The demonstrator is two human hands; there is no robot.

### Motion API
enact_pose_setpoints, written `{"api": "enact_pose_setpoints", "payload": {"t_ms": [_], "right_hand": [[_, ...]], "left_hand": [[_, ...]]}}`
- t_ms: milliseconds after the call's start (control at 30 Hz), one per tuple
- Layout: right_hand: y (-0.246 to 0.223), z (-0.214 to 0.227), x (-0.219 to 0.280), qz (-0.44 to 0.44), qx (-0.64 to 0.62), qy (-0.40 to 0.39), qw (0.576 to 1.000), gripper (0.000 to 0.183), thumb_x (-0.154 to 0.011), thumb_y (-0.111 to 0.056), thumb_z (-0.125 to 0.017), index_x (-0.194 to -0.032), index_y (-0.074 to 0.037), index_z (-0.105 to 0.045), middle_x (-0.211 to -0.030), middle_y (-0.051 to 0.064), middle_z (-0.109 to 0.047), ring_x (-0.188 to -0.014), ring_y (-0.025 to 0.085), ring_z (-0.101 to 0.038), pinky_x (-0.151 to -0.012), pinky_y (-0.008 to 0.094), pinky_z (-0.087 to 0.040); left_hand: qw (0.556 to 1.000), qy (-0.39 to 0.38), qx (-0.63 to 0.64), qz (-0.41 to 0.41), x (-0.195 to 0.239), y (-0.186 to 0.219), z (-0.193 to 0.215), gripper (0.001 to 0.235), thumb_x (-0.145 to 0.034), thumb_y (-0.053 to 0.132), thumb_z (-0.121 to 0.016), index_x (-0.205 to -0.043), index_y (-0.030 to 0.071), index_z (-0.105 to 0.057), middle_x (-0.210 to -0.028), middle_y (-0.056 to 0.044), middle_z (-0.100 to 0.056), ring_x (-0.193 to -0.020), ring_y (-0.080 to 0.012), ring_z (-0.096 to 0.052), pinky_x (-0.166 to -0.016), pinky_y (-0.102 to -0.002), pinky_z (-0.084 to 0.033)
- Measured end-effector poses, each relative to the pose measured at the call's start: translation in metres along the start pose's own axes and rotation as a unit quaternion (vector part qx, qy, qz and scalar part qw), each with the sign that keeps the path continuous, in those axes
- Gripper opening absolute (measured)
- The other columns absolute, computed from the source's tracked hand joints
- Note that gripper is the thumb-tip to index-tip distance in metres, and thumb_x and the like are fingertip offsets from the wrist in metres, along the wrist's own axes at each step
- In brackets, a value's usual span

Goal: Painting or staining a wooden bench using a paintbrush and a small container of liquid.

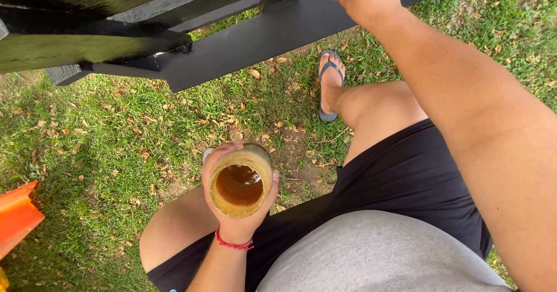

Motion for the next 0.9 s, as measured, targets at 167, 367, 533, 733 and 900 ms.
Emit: {"api": "enact_pose_setpoints", "payload": {"t_ms": [167, 367, 533, 733, 900], "right_hand": [[-0.012, 0.012, 0.007, 0.015, 0.017, 0.007, 1.000, 0.008, -0.095, -0.025, -0.078, -0.095, -0.018, -0.077, -0.072, 0.004, -0.069, -0.065, 0.031, -0.065, -0.058, 0.048, -0.054], [-0.010, 0.005, 0.034, 0.154, 0.166, 0.017, 0.974, 0.019, -0.101, -0.035, -0.069, -0.095, -0.018, -0.070, -0.087, 0.002, -0.070, -0.075, 0.024, -0.066, -0.055, 0.039, -0.056], [-0.057, 0.032, 0.053, -0.044, -0.041, -0.173, 0.983, 0.036, -0.113, -0.038, -0.051, -0.090, -0.013, -0.064, -0.067, 0.004, -0.055, -0.057, 0.023, -0.049, -0.060, 0.040, -0.039], [-0.101, 0.030, 0.058, -0.360, -0.397, -0.301, 0.789, 0.032, -0.108, -0.028, -0.043, -0.105, -0.009, -0.068, -0.080, 0.004, -0.063, -0.060, 0.012, -0.053, -0.053, 0.025, -0.047], [-0.133, 0.012, 0.056, -0.509, -0.641, -0.197, 0.540, 0.032, -0.109, -0.020, -0.033, -0.099, -0.006, -0.060, -0.074, 0.001, -0.055, -0.054, 0.007, -0.046, -0.041, 0.017, -0.039]], "left_hand": [[1.000, 0.007, -0.015, -0.006, -0.001, 0.000, -0.001, 0.066, -0.077, 0.016, -0.083, -0.131, 0.010, -0.045, -0.125, -0.010, -0.053, -0.121, -0.0236, -0.055, -0.115, -0.038, -0.044], [1.000, 0.014, -0.023, -0.012, 0.000, -0.001, 0.000, 0.067, -0.077, 0.019, -0.083, -0.131, 0.010, -0.045, -0.124, -0.008, -0.054, -0.121, -0.0220, -0.055, -0.117, -0.037, -0.043], [1.000, 0.015, -0.009, -0.016, 0.002, -0.002, 0.001, 0.068, -0.077, 0.018, -0.083, -0.133, 0.010, -0.045, -0.127, -0.009, -0.053, -0.123, -0.0224, -0.054, -0.117, -0.037, -0.043], [1.000, 0.012, -0.010, -0.012, 0.001, 0.001, 0.000, 0.067, -0.078, 0.020, -0.082, -0.133, 0.010, -0.045, -0.126, -0.009, -0.053, -0.122, -0.0225, -0.054, -0.115, -0.036, -0.045], [1.000, 0.012, 0.001, -0.010, -0.002, 0.001, -0.001, 0.066, -0.078, 0.019, -0.083, -0.133, 0.011, -0.046, -0.126, -0.008, -0.054, -0.123, -0.0221, -0.055, -0.117, -0.037, -0.044]]}}
Point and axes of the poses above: each hand's wrist, its own x-axis away from the middle knuckle, its own z-axis out of the back of the hand, y = z × x, the point moved 2 cm from there along -x, towards the middle knuckle
